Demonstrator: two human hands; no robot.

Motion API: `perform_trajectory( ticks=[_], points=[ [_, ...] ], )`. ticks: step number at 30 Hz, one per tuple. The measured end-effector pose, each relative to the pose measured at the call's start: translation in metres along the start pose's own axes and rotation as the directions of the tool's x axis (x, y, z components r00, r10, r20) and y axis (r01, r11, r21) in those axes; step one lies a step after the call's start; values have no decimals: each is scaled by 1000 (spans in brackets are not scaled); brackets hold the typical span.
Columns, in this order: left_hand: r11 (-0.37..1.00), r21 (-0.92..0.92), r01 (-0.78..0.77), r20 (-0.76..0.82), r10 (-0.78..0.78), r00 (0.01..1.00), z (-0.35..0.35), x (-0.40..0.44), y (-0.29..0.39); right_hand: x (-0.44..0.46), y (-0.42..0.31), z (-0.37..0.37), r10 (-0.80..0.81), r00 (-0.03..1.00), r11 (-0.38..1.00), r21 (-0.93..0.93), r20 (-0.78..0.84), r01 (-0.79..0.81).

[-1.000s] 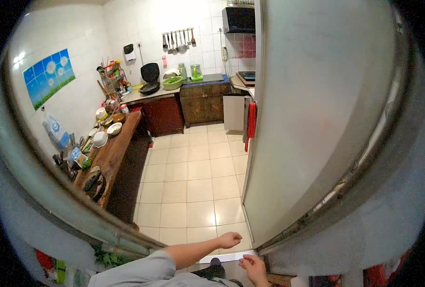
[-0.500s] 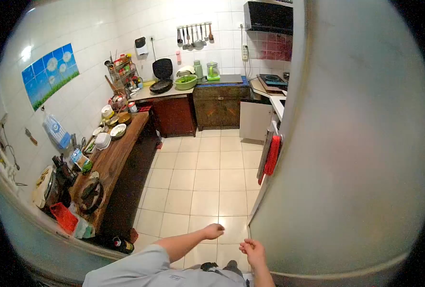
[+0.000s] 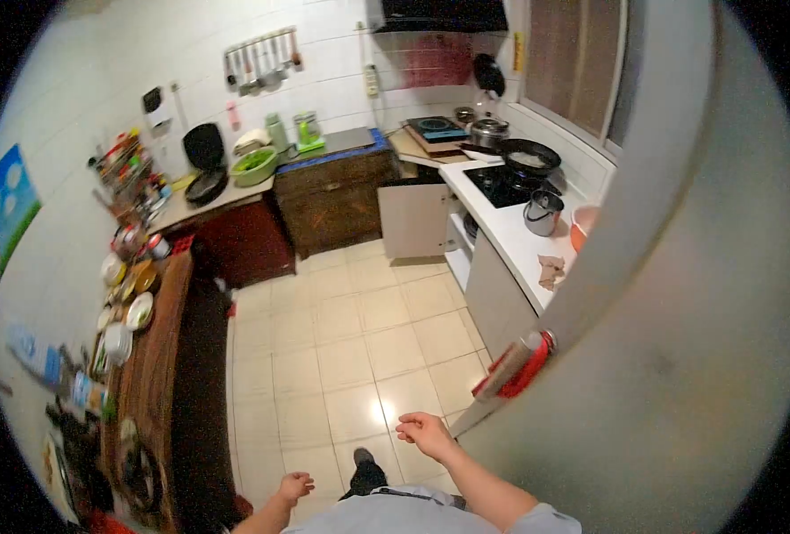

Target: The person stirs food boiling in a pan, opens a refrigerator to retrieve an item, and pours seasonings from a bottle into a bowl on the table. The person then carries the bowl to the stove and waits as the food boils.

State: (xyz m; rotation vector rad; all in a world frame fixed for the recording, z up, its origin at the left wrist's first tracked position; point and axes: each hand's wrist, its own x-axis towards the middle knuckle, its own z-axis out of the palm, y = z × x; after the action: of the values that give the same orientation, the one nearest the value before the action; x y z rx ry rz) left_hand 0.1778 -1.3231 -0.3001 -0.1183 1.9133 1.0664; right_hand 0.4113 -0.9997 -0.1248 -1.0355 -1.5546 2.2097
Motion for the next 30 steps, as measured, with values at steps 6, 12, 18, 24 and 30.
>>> perform_trajectory(
  ticks=[6,12,18,24,30],
  points=[
    [994,-36,-100,117,103,988,-5,82,162,120,-53,54,-25,999,1000,-12,29,25],
    [955,96,-280,282,243,928,52,152,318,224,-95,57,-51,999,993,-105,3,51],
    [887,216,-408,464,274,842,133,208,396,332,-140,15,-67,997,998,1,-36,67],
    [781,237,-577,522,399,754,190,256,520,424,-198,-81,-140,984,989,29,-112,144],
    [709,229,-667,634,411,655,297,270,635,426,-258,-189,-99,925,991,50,-368,126]
  ],
)
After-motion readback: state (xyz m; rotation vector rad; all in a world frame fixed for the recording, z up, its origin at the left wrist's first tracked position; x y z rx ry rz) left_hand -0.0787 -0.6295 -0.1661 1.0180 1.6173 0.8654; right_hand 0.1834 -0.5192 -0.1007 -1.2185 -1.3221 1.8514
